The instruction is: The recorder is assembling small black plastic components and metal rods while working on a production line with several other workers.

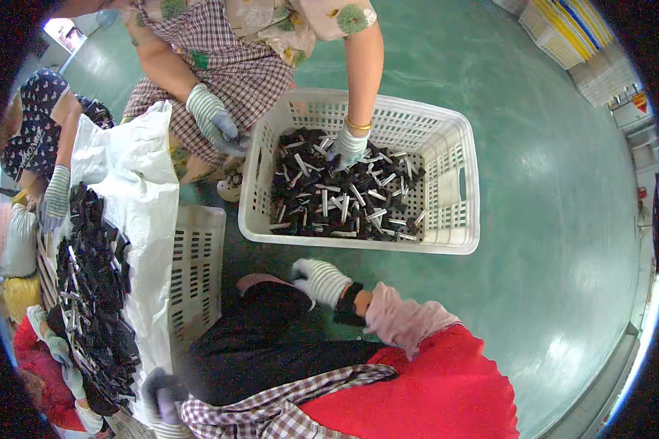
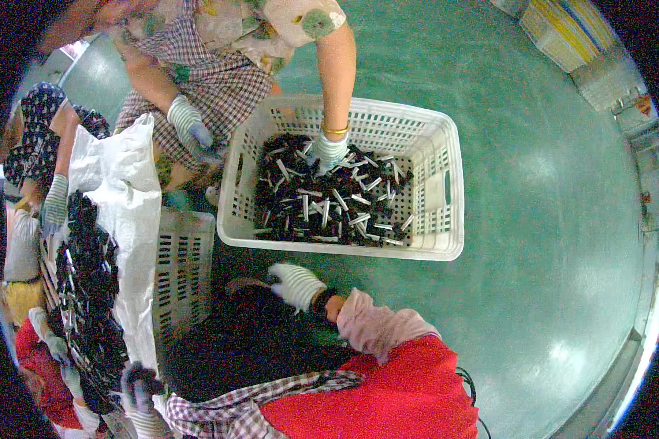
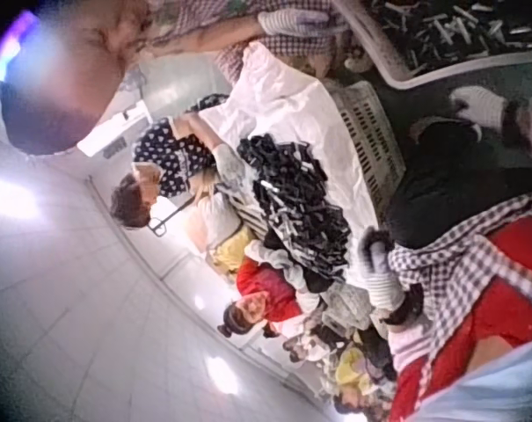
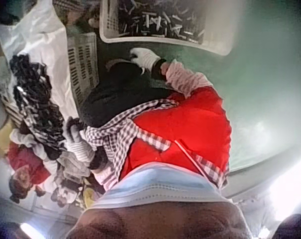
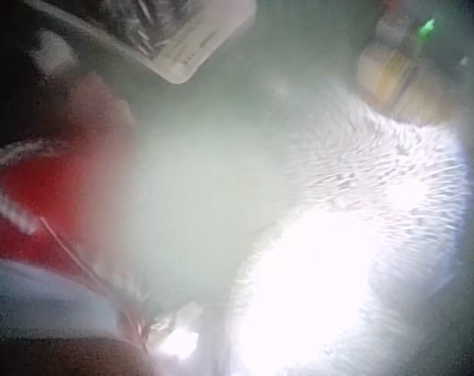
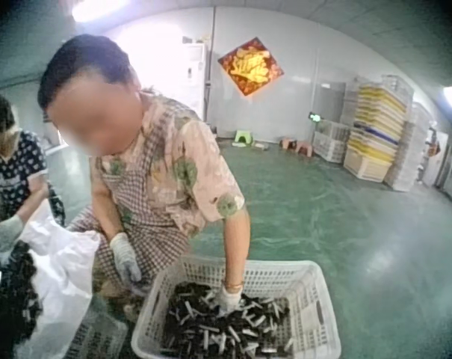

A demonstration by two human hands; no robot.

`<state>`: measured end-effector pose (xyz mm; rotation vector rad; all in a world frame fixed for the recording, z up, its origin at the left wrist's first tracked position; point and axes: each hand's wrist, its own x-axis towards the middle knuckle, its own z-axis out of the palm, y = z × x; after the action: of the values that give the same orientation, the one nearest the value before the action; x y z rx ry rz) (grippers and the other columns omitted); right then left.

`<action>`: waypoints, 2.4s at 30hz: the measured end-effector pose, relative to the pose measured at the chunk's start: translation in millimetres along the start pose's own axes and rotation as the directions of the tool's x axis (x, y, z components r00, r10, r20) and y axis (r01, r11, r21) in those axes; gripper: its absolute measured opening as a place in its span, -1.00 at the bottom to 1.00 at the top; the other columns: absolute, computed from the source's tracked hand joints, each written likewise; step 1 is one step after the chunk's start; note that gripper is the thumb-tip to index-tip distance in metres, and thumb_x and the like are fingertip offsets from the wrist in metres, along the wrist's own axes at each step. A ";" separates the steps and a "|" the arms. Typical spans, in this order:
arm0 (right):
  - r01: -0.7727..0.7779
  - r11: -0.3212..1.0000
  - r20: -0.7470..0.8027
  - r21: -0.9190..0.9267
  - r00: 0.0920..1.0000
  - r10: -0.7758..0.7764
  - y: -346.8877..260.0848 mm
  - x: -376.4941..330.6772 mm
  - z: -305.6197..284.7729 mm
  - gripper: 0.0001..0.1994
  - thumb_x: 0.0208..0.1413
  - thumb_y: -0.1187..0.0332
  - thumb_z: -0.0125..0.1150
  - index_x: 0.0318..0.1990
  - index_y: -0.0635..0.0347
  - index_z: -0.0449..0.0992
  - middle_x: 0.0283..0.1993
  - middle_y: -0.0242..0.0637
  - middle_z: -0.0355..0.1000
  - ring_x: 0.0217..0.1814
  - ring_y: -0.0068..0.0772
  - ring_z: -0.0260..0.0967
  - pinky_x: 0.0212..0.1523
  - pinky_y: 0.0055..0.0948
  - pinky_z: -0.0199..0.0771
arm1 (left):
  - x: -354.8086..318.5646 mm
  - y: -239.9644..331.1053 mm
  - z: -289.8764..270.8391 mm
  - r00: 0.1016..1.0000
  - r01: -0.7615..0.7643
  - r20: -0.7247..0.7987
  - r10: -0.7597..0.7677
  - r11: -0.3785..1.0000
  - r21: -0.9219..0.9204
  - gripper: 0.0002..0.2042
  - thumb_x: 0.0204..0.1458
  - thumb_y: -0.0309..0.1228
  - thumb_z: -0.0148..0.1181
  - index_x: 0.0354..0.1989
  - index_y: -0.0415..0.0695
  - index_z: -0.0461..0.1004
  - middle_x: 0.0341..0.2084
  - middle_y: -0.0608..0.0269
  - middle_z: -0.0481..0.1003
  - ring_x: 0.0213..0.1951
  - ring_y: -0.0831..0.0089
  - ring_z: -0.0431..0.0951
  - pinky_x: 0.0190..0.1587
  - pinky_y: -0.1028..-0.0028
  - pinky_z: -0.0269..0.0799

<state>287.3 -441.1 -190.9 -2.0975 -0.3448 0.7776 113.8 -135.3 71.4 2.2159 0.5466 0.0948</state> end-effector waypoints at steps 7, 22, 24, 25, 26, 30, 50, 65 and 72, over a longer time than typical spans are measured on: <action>0.560 0.600 -0.151 0.571 0.790 -0.594 -173.9 -57.6 -43.4 -0.79 -0.05 0.39 0.25 -0.24 0.23 0.49 -0.29 -0.13 0.46 -0.21 -0.18 0.45 -0.14 -0.30 0.43 | -8.2 43.1 78.5 0.933 -0.137 0.341 0.111 0.989 0.053 -0.34 0.09 -0.17 0.10 0.33 -0.19 0.07 0.18 0.05 0.25 0.19 0.24 0.26 0.25 0.28 0.09; 0.617 0.522 0.021 0.589 0.634 -0.773 -244.4 -44.7 31.1 -0.79 0.06 0.40 0.18 -0.16 0.28 0.49 -0.24 0.00 0.46 -0.16 0.03 0.44 -0.14 -0.25 0.46 | -28.2 -2.5 -22.5 0.906 0.138 -0.349 -0.241 0.946 -0.294 -0.63 0.20 -0.19 -0.01 0.00 -0.26 0.35 -0.66 0.34 0.36 -0.67 0.61 0.26 -0.61 0.58 0.17; 0.606 0.610 0.130 0.510 0.648 -0.751 -243.1 -40.0 34.7 -0.80 0.09 0.40 0.17 -0.15 0.27 0.48 -0.22 0.00 0.45 -0.13 0.01 0.43 -0.11 -0.28 0.45 | -34.3 -11.5 -35.7 0.844 0.192 -0.440 -0.306 0.939 -0.285 -0.65 0.18 -0.19 -0.01 -0.05 -0.25 0.36 -0.68 0.37 0.33 -0.69 0.63 0.21 -0.62 0.60 0.09; 0.610 0.611 0.140 0.505 0.641 -0.755 -243.2 -38.2 36.0 -0.80 0.09 0.40 0.17 -0.15 0.27 0.48 -0.22 0.00 0.45 -0.13 0.01 0.43 -0.11 -0.28 0.45 | -37.2 -12.4 -40.2 0.839 0.189 -0.447 -0.310 0.937 -0.295 -0.65 0.18 -0.19 -0.01 -0.05 -0.25 0.36 -0.68 0.37 0.33 -0.69 0.63 0.21 -0.62 0.60 0.09; 0.631 0.604 0.109 0.486 0.642 -0.759 -242.6 -36.1 37.6 -0.79 0.08 0.37 0.16 -0.16 0.27 0.49 -0.24 0.00 0.46 -0.15 0.03 0.44 -0.13 -0.25 0.46 | -40.2 -11.7 -44.7 0.809 0.210 -0.478 -0.342 0.928 -0.309 -0.68 0.18 -0.19 -0.01 -0.10 -0.22 0.38 -0.68 0.39 0.30 -0.69 0.64 0.20 -0.62 0.59 0.07; 0.645 0.664 0.084 0.378 0.690 -0.719 -233.1 -22.8 42.0 -0.79 0.08 0.34 0.15 -0.17 0.26 0.51 -0.24 -0.01 0.49 -0.16 0.02 0.46 -0.13 -0.23 0.46 | -37.8 -38.9 -44.3 0.769 0.244 -0.489 -0.412 0.896 -0.371 -0.71 0.17 -0.19 -0.01 -0.16 -0.19 0.39 -0.69 0.41 0.26 -0.68 0.64 0.18 -0.61 0.59 0.06; 0.781 0.451 0.087 -0.433 0.534 -0.841 -310.9 87.4 109.3 -0.87 -0.15 0.35 0.19 -0.40 0.12 0.56 -0.35 -0.16 0.47 -0.28 -0.08 0.48 -0.30 -0.15 0.50 | -26.1 -48.0 -44.4 0.725 0.243 -0.529 -0.440 0.883 -0.402 -0.75 0.17 -0.20 -0.01 -0.24 -0.15 0.39 -0.69 0.44 0.21 -0.67 0.64 0.16 -0.60 0.59 0.04; 0.907 0.314 0.096 -0.280 0.352 -0.931 -290.7 76.1 75.8 -0.81 -0.13 0.37 0.19 -0.29 0.14 0.50 -0.32 -0.16 0.44 -0.27 0.01 0.45 -0.28 -0.10 0.47 | -28.2 -48.8 -39.1 0.711 0.272 -0.531 -0.460 0.877 -0.396 -0.76 0.16 -0.20 0.00 -0.45 -0.08 0.35 -0.68 0.47 0.15 -0.64 0.61 0.15 -0.56 0.56 0.06; 0.921 0.305 0.132 -0.241 0.343 -0.930 -283.2 73.2 70.1 -0.76 -0.14 0.36 0.22 -0.24 0.16 0.50 -0.28 -0.16 0.44 -0.26 0.01 0.44 -0.25 -0.11 0.48 | -30.1 -42.6 -38.8 0.708 0.283 -0.529 -0.467 0.875 -0.393 -0.70 0.16 -0.16 0.02 -0.52 -0.08 0.30 -0.68 0.43 0.19 -0.63 0.58 0.18 -0.53 0.53 0.11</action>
<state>308.1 -190.7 -25.5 -1.6687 -1.5827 -0.0629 62.0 -96.3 68.2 1.7104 1.2607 0.6554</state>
